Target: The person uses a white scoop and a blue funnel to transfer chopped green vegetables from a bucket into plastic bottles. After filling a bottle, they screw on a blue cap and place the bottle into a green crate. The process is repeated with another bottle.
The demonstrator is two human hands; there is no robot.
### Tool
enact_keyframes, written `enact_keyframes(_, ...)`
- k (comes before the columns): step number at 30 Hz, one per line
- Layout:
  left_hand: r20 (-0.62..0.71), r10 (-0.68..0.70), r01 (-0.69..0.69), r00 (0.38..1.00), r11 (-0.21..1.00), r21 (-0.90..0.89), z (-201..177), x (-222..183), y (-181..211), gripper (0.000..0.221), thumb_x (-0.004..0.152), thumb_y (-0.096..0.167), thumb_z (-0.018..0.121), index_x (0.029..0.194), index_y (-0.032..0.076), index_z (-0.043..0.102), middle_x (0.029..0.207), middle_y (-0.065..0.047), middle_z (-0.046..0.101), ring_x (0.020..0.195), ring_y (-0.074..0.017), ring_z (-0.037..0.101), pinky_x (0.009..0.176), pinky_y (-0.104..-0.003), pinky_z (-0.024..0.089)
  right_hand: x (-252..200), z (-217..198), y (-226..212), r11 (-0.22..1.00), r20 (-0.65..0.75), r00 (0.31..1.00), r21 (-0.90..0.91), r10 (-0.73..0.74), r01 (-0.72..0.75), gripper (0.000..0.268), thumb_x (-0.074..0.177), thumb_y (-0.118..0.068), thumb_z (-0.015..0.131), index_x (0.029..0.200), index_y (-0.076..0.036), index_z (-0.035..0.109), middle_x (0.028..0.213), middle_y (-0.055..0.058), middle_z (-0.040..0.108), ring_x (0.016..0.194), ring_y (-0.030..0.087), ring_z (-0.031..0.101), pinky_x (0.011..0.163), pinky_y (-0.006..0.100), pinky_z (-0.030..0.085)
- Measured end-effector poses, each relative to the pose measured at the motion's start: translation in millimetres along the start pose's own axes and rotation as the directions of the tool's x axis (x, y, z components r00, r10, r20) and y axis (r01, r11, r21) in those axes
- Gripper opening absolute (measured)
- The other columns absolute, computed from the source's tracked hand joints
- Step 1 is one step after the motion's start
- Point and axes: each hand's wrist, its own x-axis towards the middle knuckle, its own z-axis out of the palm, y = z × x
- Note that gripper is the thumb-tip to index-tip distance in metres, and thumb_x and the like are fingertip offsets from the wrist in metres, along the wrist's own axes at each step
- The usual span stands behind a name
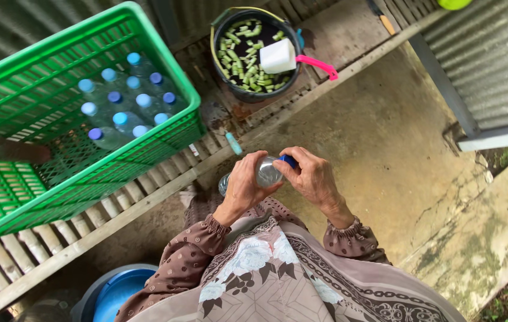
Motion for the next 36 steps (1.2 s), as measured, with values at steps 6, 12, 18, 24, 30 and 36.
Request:
enact_keyframes(6,0.002,0.037,-0.037,0.999,0.999,0.021,33,31,-4,0.087,0.070,0.031,0.096,0.141,0.007,0.051,0.130,-0.018,0.061,0.116,-0.0360,0.061,0.096,-0.045,0.048,12,-8,38,0.999,-0.069,0.997,-0.022,0.031,-0.033,0.031,0.096,-0.035,0.073,0.106,-0.006,0.069,0.091,0.010,0.072,0.072,0.025,0.073,0.058,0.036,0.058)
enact_keyframes(12,-0.075,0.041,-0.049,0.996,0.993,-0.109,53,93,-27,0.102,0.069,0.035,0.095,0.150,0.005,0.041,0.131,-0.012,0.063,0.117,-0.0330,0.061,0.098,-0.045,0.048,67,-13,64,0.992,-0.152,0.985,-0.082,0.088,-0.101,0.030,0.095,-0.033,0.074,0.103,-0.004,0.069,0.090,0.012,0.072,0.065,0.025,0.072,0.055,0.037,0.056)
enact_keyframes(18,-0.120,0.088,-0.100,0.989,0.991,-0.093,67,169,-55,0.098,0.067,0.027,0.094,0.148,0.005,0.043,0.128,-0.011,0.064,0.117,-0.0341,0.060,0.101,-0.046,0.045,121,-16,70,0.984,-0.234,0.972,-0.170,0.017,-0.058,0.031,0.098,-0.033,0.074,0.109,-0.005,0.066,0.095,0.012,0.070,0.073,0.028,0.072,0.060,0.038,0.057)
enact_keyframes(24,-0.153,0.147,-0.143,0.977,0.989,0.034,73,212,-64,0.081,0.072,0.028,0.093,0.138,0.006,0.051,0.127,-0.014,0.062,0.120,-0.0334,0.060,0.104,-0.045,0.043,162,-24,90,0.973,-0.244,0.959,-0.140,0.143,-0.181,0.033,0.097,-0.039,0.072,0.109,-0.008,0.068,0.095,0.010,0.070,0.070,0.025,0.072,0.060,0.039,0.056)
enact_keyframes(30,-0.242,0.135,-0.078,0.961,0.970,0.232,73,238,-69,0.079,0.071,0.029,0.092,0.136,0.006,0.054,0.121,-0.013,0.062,0.114,-0.0318,0.061,0.098,-0.044,0.044,195,-23,122,0.986,-0.200,0.976,-0.124,0.084,-0.110,0.032,0.098,-0.040,0.070,0.107,-0.009,0.070,0.092,0.009,0.070,0.074,0.029,0.071,0.063,0.041,0.055)
enact_keyframes(36,-0.230,0.008,0.072,0.973,0.939,0.337,85,264,-53,0.074,0.069,0.031,0.093,0.130,0.009,0.057,0.115,-0.012,0.064,0.107,-0.0296,0.062,0.092,-0.042,0.044,228,-36,171,0.999,-0.049,0.998,-0.027,-0.039,0.038,0.034,0.100,-0.038,0.069,0.111,-0.006,0.067,0.099,0.012,0.068,0.082,0.032,0.070,0.067,0.043,0.056)
